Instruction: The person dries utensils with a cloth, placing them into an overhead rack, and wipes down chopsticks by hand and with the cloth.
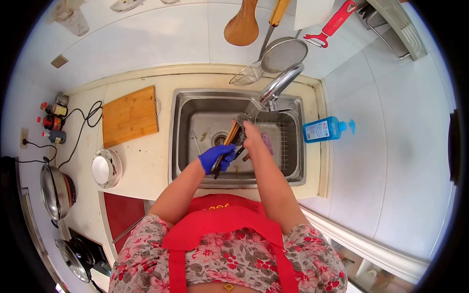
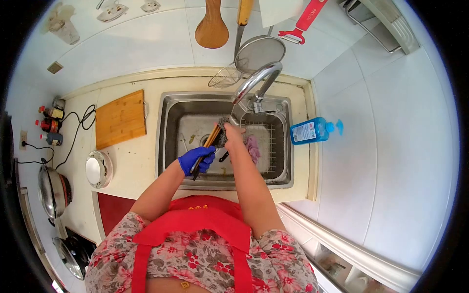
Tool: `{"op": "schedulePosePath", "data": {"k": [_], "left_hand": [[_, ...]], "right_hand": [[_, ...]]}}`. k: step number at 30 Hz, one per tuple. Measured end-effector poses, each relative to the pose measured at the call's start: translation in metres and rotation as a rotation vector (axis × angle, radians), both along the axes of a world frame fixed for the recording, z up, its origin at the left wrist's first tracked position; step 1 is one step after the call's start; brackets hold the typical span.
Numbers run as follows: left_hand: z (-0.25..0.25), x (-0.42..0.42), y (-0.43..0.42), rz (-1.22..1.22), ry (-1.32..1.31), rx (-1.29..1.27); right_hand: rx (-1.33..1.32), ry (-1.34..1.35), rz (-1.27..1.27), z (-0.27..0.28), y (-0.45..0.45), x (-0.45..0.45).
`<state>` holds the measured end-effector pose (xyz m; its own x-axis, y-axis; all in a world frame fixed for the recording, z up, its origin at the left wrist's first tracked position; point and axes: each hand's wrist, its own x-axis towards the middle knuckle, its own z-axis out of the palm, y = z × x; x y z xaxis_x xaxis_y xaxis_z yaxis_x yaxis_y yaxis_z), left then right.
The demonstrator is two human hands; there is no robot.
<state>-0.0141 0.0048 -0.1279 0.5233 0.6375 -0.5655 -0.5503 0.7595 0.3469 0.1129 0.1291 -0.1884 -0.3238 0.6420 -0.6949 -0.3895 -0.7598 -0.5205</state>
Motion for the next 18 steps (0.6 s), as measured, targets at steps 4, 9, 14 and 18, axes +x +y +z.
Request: {"op": "schedulePosePath", "data": {"k": [4,9,14,18], "left_hand": [[-0.012,-0.011,0.005,0.047,-0.082,-0.027],[0.009,0.011,-0.013,-0.066,0.088,-0.064],[-0.009,-0.005,-0.006,-0.009,0.090,-0.067],[0.005,0.005,-0.011,-0.023,0.209,-0.086]], "right_hand": [[0.035,0.070,0.199,0.009,-0.036,-0.007],[-0.160,-0.171,-0.058,-0.020,0.003,0.007],[0.055,0.133,0.205,-0.001,-0.037,-0.010],[-0.103,0.021,0.247,-0.004,-0.023,-0.009]]}}
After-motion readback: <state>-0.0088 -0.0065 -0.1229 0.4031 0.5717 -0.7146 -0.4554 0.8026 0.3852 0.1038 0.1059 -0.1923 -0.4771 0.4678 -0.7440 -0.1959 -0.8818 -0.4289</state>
